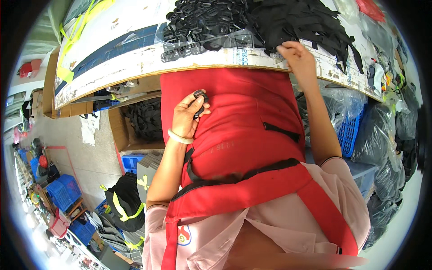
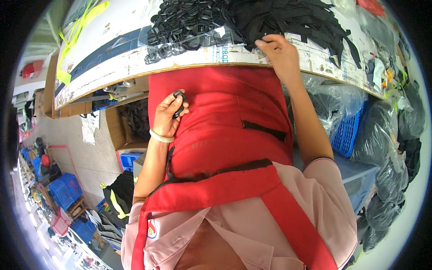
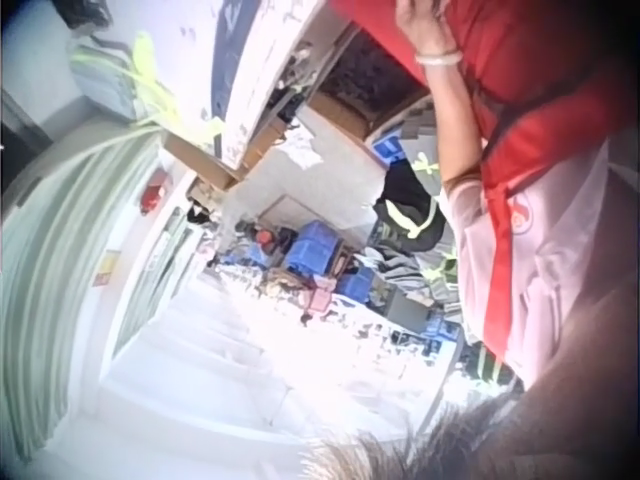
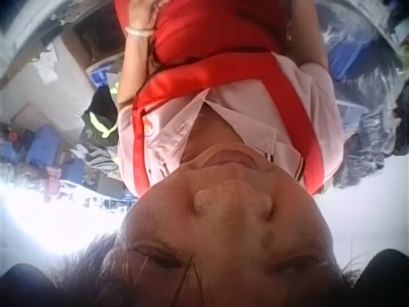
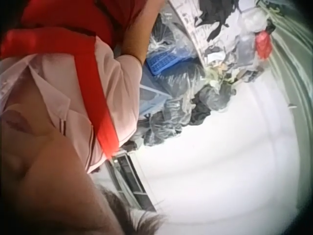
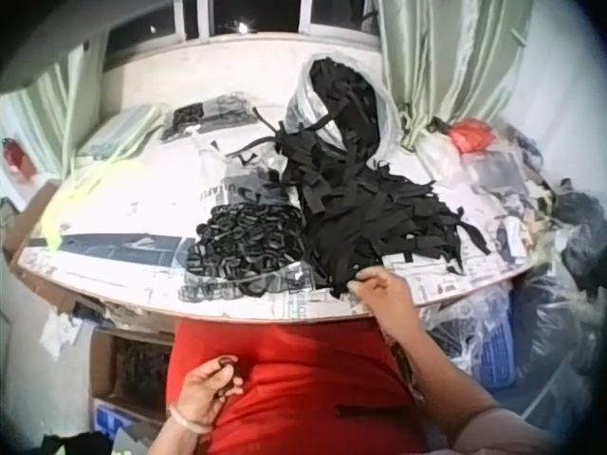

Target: Assembling plastic buckles and hardware onto black fabric straps.

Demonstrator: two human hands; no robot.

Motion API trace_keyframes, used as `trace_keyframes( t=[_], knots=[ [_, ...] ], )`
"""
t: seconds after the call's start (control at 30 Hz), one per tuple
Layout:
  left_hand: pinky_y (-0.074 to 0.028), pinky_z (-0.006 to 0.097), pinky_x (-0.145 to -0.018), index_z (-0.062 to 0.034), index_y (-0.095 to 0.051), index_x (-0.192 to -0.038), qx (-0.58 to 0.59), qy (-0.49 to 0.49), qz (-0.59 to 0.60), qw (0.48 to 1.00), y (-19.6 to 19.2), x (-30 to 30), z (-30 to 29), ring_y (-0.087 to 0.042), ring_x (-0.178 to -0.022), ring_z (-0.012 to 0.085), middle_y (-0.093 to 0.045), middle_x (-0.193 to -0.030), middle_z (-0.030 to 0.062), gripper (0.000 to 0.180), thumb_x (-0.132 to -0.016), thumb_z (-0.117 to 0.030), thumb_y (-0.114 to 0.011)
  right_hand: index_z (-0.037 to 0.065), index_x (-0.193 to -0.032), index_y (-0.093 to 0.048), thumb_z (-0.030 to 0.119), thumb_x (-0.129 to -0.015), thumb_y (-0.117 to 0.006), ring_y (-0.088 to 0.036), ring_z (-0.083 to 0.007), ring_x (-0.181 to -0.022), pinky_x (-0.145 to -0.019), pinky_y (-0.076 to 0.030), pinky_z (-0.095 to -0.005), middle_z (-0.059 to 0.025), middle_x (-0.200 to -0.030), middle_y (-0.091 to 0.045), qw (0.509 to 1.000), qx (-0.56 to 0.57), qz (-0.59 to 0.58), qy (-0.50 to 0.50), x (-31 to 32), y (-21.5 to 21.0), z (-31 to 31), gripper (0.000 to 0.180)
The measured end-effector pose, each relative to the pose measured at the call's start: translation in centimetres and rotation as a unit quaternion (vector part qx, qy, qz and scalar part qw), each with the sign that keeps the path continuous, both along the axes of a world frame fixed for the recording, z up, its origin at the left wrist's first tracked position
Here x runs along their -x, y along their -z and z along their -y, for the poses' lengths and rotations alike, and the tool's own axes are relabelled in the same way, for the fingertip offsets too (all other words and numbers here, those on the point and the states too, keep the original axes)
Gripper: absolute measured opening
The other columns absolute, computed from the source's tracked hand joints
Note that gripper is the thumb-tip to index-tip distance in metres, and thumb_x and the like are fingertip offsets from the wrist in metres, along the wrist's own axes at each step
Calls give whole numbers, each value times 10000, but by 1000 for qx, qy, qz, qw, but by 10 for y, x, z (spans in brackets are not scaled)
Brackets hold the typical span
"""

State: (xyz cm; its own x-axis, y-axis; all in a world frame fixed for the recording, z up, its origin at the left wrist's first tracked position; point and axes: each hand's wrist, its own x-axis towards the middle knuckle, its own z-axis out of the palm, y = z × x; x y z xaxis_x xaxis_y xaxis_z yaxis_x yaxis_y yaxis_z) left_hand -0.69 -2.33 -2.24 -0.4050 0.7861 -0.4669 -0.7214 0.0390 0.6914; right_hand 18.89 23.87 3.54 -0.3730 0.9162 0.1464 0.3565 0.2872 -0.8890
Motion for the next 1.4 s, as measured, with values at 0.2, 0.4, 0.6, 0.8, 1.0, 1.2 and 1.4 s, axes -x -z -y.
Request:
trace_keyframes(
  t=[0.2,0.4,0.6,0.8,1.0,1.2,1.4],
  knots=[
    [-535,267,-557,32,-646,-1013,-14,93,-45,995,-18,-14,-8,-620,-659,157,-657,-831,91,166,-885,-73,-640,20,-984,-655,185,-839,-719,-482,-36,-545,-498,-396,-179,6,-682,-582,982,120,-136,-56,16,-8,-9,229],
    [-490,249,-510,20,-641,-927,0,69,-65,996,-27,-9,-3,-583,-593,144,-626,-753,75,176,-929,-150,-595,73,-915,-669,131,-860,-656,-584,-132,-747,-673,-472,-246,-37,-873,-613,968,-202,-31,-148,28,-89,43,81],
    [-414,217,-469,5,-664,-893,-4,-1,-113,994,-44,-4,-5,-541,-549,93,-612,-678,45,159,-914,-146,-621,30,-888,-617,103,-858,-641,-565,-166,-663,-641,-447,-270,-72,-726,-580,874,125,-11,-469,37,-71,131,82],
    [-356,188,-441,19,-684,-974,-28,4,-231,973,-59,-19,3,-479,-528,40,-596,-747,20,115,-874,-11,-637,13,-886,-621,177,-940,-567,-466,-13,-654,-572,-370,-190,52,-713,-551,874,311,-6,-374,51,-20,123,181],
    [-378,212,-528,12,-689,-965,-4,-3,-327,945,-52,-14,3,-482,-613,58,-573,-736,17,125,-844,7,-657,19,-870,-635,190,-923,-597,-467,-11,-660,-583,-369,-185,53,-738,-570,862,367,-13,-350,55,-12,124,182],
    [-391,225,-560,11,-687,-948,-13,-21,-421,907,-53,-12,-1,-491,-636,72,-564,-718,27,135,-815,17,-670,49,-867,-626,200,-923,-594,-453,2,-628,-557,-343,-169,57,-732,-559,832,458,-56,-310,56,-15,127,164],
    [-405,241,-546,10,-687,-943,-2,-27,-500,865,-50,-14,-3,-512,-607,98,-569,-693,49,147,-796,11,-683,53,-871,-624,204,-927,-588,-446,2,-592,-523,-333,-167,62,-715,-553,829,469,-79,-295,57,-17,126,164]
  ],
)
